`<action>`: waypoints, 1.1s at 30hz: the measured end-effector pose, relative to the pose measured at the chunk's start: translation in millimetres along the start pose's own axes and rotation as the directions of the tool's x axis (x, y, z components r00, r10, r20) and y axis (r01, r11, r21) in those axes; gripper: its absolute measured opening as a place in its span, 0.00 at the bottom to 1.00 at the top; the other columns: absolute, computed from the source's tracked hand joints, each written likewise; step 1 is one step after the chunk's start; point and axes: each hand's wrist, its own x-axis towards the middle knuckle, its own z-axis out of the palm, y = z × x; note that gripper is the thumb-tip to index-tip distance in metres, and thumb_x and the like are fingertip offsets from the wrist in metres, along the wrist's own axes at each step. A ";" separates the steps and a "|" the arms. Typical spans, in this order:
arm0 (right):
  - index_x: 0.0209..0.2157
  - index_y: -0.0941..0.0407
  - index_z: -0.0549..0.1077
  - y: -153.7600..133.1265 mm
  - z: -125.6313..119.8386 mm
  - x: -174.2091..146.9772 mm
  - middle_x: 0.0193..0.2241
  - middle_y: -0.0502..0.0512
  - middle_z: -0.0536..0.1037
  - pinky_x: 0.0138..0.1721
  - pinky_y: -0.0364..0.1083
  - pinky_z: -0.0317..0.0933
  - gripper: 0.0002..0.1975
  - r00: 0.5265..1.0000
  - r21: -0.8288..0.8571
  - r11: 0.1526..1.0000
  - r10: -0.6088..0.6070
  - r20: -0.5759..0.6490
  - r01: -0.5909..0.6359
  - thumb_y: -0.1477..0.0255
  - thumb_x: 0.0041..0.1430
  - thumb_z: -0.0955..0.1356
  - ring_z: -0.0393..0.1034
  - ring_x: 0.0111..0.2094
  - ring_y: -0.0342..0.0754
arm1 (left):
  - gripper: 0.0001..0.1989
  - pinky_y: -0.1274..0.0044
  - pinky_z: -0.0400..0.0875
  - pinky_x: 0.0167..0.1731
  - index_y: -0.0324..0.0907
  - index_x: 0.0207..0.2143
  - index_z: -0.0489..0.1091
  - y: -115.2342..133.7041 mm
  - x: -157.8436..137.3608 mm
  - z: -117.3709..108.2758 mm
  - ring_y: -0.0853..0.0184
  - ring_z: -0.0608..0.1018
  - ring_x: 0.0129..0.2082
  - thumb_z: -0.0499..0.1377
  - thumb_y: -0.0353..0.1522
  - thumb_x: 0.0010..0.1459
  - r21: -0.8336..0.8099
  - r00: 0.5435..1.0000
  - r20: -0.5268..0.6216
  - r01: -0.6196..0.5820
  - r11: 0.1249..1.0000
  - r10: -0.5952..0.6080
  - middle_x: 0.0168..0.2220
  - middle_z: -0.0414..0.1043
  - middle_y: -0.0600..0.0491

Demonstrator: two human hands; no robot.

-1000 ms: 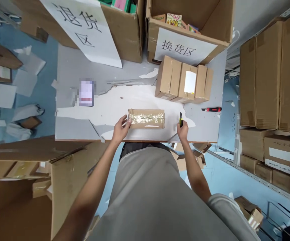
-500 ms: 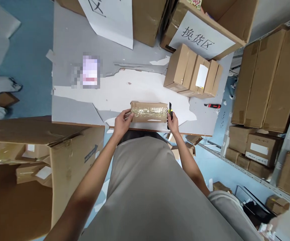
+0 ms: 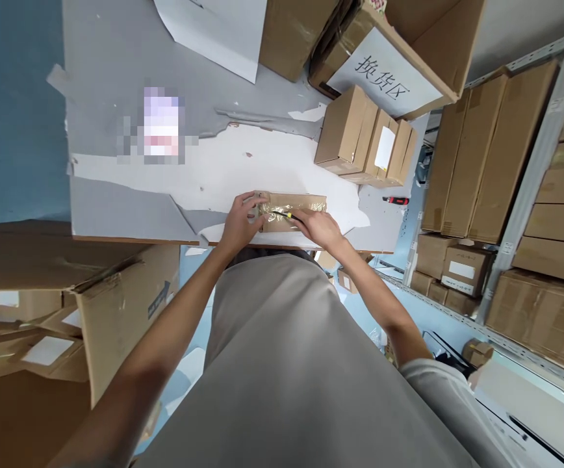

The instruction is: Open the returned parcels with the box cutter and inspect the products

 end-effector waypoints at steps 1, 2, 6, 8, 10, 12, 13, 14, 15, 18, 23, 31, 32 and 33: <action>0.72 0.49 0.73 -7.4 -6.0 4.5 0.61 0.61 0.86 0.51 0.49 0.70 0.24 0.999 -0.056 0.998 -0.006 0.039 0.008 0.59 0.89 0.57 0.83 0.56 0.60 | 0.24 0.63 0.87 0.54 0.48 0.61 0.81 -2.4 0.9 -0.1 0.52 0.81 0.60 0.71 0.41 0.65 -0.004 1.000 0.009 -0.003 1.000 0.003 0.69 0.69 0.42; 0.72 0.49 0.73 -13.4 -11.2 8.4 0.61 0.62 0.85 0.50 0.49 0.70 0.24 0.998 -0.104 0.994 -0.009 0.068 0.016 0.59 0.89 0.56 0.83 0.56 0.60 | 0.25 0.64 0.87 0.53 0.48 0.62 0.82 -4.5 1.7 -0.2 0.54 0.82 0.57 0.71 0.41 0.64 -0.007 1.000 0.018 -0.007 1.000 0.007 0.69 0.69 0.42; 0.71 0.51 0.72 -24.5 -23.1 18.3 0.62 0.64 0.84 0.49 0.51 0.71 0.24 0.991 -0.236 0.970 -0.017 0.135 0.049 0.60 0.89 0.55 0.83 0.57 0.60 | 0.26 0.66 0.87 0.47 0.49 0.63 0.82 -10.0 4.3 0.2 0.58 0.82 0.49 0.73 0.38 0.63 -0.027 0.999 0.036 -0.012 1.000 0.013 0.67 0.69 0.43; 0.72 0.51 0.70 -25.6 -25.1 21.1 0.63 0.65 0.83 0.49 0.51 0.71 0.24 0.988 -0.279 0.958 -0.020 0.155 0.063 0.61 0.89 0.55 0.84 0.56 0.60 | 0.26 0.66 0.87 0.46 0.49 0.63 0.83 -11.0 5.2 0.6 0.58 0.82 0.49 0.73 0.37 0.62 -0.044 0.999 0.039 -0.007 0.999 0.008 0.66 0.69 0.43; 0.74 0.52 0.68 -26.5 -26.2 23.2 0.63 0.66 0.83 0.49 0.52 0.72 0.24 0.985 -0.312 0.947 -0.019 0.169 0.072 0.63 0.89 0.55 0.85 0.55 0.60 | 0.26 0.66 0.88 0.48 0.48 0.63 0.83 -11.3 5.7 1.1 0.57 0.82 0.52 0.74 0.37 0.62 -0.064 0.999 0.040 -0.003 0.998 0.005 0.66 0.68 0.43; 0.74 0.52 0.67 -28.4 -27.4 24.7 0.63 0.67 0.82 0.50 0.52 0.73 0.23 0.982 -0.336 0.939 -0.013 0.186 0.076 0.67 0.88 0.55 0.85 0.55 0.60 | 0.26 0.65 0.88 0.50 0.48 0.62 0.83 -11.4 6.1 1.4 0.56 0.82 0.54 0.74 0.36 0.62 -0.083 0.999 0.041 -0.003 0.997 0.006 0.65 0.68 0.43; 0.74 0.53 0.67 -29.9 -28.3 25.2 0.63 0.68 0.82 0.51 0.52 0.73 0.23 0.981 -0.344 0.936 -0.010 0.192 0.077 0.68 0.88 0.55 0.85 0.55 0.60 | 0.26 0.65 0.88 0.51 0.48 0.62 0.83 -11.4 6.2 1.5 0.56 0.83 0.55 0.74 0.36 0.62 -0.092 0.999 0.041 -0.004 0.996 0.008 0.65 0.68 0.44; 0.74 0.53 0.67 -31.7 -29.2 25.7 0.63 0.68 0.82 0.51 0.52 0.73 0.23 0.981 -0.350 0.933 -0.007 0.196 0.077 0.70 0.87 0.56 0.84 0.55 0.59 | 0.26 0.64 0.88 0.52 0.49 0.62 0.83 -11.3 6.4 1.6 0.57 0.83 0.55 0.74 0.36 0.62 -0.099 0.999 0.039 -0.005 0.995 0.009 0.65 0.68 0.44; 0.74 0.54 0.67 -33.8 -30.3 26.2 0.63 0.69 0.82 0.52 0.52 0.73 0.23 0.980 -0.355 0.932 -0.005 0.200 0.077 0.72 0.86 0.56 0.84 0.56 0.59 | 0.25 0.64 0.88 0.53 0.49 0.62 0.83 -11.2 6.5 1.7 0.57 0.83 0.54 0.74 0.36 0.62 -0.104 0.999 0.036 -0.006 0.995 0.010 0.65 0.69 0.44; 0.73 0.55 0.68 -40.4 -34.3 27.3 0.64 0.70 0.81 0.52 0.52 0.74 0.23 0.978 -0.368 0.926 -0.001 0.210 0.080 0.76 0.84 0.56 0.84 0.57 0.60 | 0.24 0.64 0.89 0.54 0.49 0.61 0.83 -10.2 6.7 2.4 0.58 0.83 0.54 0.75 0.38 0.63 -0.110 1.000 0.029 -0.004 0.994 0.007 0.65 0.69 0.44; 0.73 0.56 0.68 -47.9 -39.7 27.3 0.64 0.71 0.81 0.51 0.54 0.75 0.26 0.975 -0.378 0.922 0.003 0.222 0.083 0.80 0.82 0.55 0.85 0.55 0.60 | 0.24 0.65 0.89 0.54 0.49 0.61 0.83 -7.2 5.7 5.0 0.58 0.83 0.54 0.74 0.38 0.63 -0.108 1.000 0.017 0.004 0.994 -0.002 0.64 0.69 0.44; 0.67 0.65 0.75 -27.1 -31.4 18.6 0.59 0.78 0.84 0.53 0.53 0.75 0.26 0.966 -0.398 0.916 0.138 0.217 -0.042 0.85 0.79 0.55 0.84 0.60 0.62 | 0.25 0.65 0.89 0.54 0.48 0.62 0.83 -7.0 6.2 1.4 0.63 0.83 0.47 0.71 0.36 0.62 -0.073 0.999 0.037 0.011 0.997 -0.009 0.66 0.70 0.44; 0.66 0.66 0.76 -19.5 -31.1 15.1 0.59 0.78 0.84 0.53 0.53 0.75 0.26 0.963 -0.403 0.913 0.161 0.218 -0.062 0.86 0.79 0.56 0.84 0.60 0.63 | 0.25 0.65 0.89 0.53 0.48 0.62 0.83 -7.2 6.3 1.0 0.63 0.83 0.47 0.70 0.36 0.62 -0.070 0.999 0.037 0.015 0.997 -0.013 0.66 0.70 0.44; 0.66 0.66 0.76 -11.1 -31.4 11.0 0.59 0.79 0.84 0.53 0.53 0.75 0.26 0.959 -0.409 0.909 0.183 0.216 -0.081 0.86 0.78 0.56 0.84 0.60 0.63 | 0.25 0.65 0.89 0.53 0.48 0.62 0.83 -7.2 6.5 0.7 0.63 0.83 0.46 0.70 0.36 0.62 -0.068 0.999 0.036 0.019 0.998 -0.017 0.66 0.70 0.44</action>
